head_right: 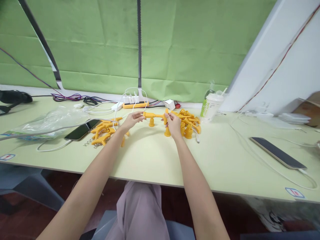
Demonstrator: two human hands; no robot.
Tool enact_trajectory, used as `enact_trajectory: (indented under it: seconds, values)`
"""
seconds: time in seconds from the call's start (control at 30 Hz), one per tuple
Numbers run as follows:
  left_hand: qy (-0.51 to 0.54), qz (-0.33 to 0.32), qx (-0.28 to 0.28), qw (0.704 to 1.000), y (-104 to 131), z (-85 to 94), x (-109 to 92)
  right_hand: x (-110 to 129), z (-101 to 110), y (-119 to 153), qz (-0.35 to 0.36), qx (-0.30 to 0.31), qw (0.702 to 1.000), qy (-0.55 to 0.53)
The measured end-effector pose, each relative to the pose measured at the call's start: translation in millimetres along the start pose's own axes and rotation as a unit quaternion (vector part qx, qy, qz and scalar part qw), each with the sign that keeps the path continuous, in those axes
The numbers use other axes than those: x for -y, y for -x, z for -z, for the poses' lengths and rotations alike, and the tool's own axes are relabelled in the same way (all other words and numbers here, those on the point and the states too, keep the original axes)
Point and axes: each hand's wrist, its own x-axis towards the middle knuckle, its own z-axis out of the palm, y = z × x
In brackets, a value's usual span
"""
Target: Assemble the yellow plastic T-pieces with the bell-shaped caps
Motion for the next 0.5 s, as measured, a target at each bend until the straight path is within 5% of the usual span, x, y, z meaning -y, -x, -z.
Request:
enact_trajectory:
  seconds: [0.5]
  values:
    - [0.002, -0.006, -0.021, 1.0, 2.8, -1.0, -6.3, 0.7, -2.7, 0.2, 0.023, 0.003, 1.0, -0.014]
